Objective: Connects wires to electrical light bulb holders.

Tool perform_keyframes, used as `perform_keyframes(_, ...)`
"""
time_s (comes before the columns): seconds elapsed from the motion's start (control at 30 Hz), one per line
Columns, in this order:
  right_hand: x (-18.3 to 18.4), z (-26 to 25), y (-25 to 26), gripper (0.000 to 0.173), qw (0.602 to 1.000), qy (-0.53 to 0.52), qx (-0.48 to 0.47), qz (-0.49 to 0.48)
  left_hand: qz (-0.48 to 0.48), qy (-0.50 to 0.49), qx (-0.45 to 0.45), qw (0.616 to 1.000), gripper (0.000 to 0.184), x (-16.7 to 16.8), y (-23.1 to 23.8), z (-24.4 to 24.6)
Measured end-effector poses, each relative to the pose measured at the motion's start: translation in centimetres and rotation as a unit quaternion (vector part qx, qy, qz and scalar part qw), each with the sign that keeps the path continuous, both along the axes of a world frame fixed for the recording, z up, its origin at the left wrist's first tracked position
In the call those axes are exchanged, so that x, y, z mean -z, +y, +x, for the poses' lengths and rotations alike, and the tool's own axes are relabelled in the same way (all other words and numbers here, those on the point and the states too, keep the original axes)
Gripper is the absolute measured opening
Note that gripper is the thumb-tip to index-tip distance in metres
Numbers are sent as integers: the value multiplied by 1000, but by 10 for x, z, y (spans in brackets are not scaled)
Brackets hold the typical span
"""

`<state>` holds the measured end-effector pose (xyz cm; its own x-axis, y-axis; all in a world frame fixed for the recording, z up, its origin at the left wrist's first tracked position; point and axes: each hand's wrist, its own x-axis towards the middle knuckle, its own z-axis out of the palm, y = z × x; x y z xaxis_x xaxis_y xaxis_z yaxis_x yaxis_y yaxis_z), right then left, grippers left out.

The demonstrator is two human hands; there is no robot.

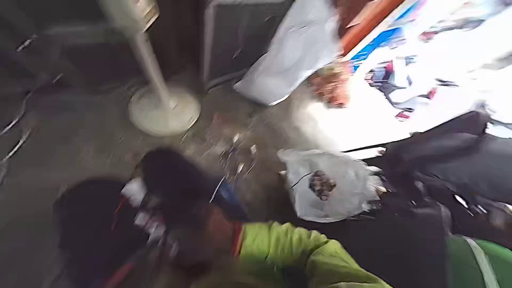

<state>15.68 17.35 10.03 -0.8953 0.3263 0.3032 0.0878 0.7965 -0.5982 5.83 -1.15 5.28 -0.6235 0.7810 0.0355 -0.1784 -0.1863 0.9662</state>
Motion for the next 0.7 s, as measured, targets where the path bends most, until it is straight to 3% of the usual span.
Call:
perform_keyframes(0.03, -2, 1, 0, 21, 998, -7, -9, -61, -14, -41, 5, 999, 26, -6, -4, 5)
perform_keyframes(0.1, 15, -2, -5, 15, 998, 19, -41, -49, -114, -139, -85, 980, 16, -41, 10, 10)
perform_keyframes(0.2, 26, -8, 0, 31, 998, 10, -49, 39, -156, -160, -101, 970, 11, -45, 22, 2)
perform_keyframes(0.3, 21, -7, 4, 34, 997, -56, -44, -30, -153, -191, -90, 965, 11, -45, 20, 0)
perform_keyframes(0.43, 4, -20, 24, 27, 979, -86, -106, -148, -158, -171, -87, 969, 9, -36, 14, -4)
perform_keyframes(0.63, -26, -57, 13, 43, 952, -131, -194, -198, -191, -70, -64, 977, 4, -39, 10, 2)
perform_keyframes(0.7, -30, -67, 6, 35, 938, -162, -224, -209, -214, -29, -65, 974, 2, -38, 8, 4)
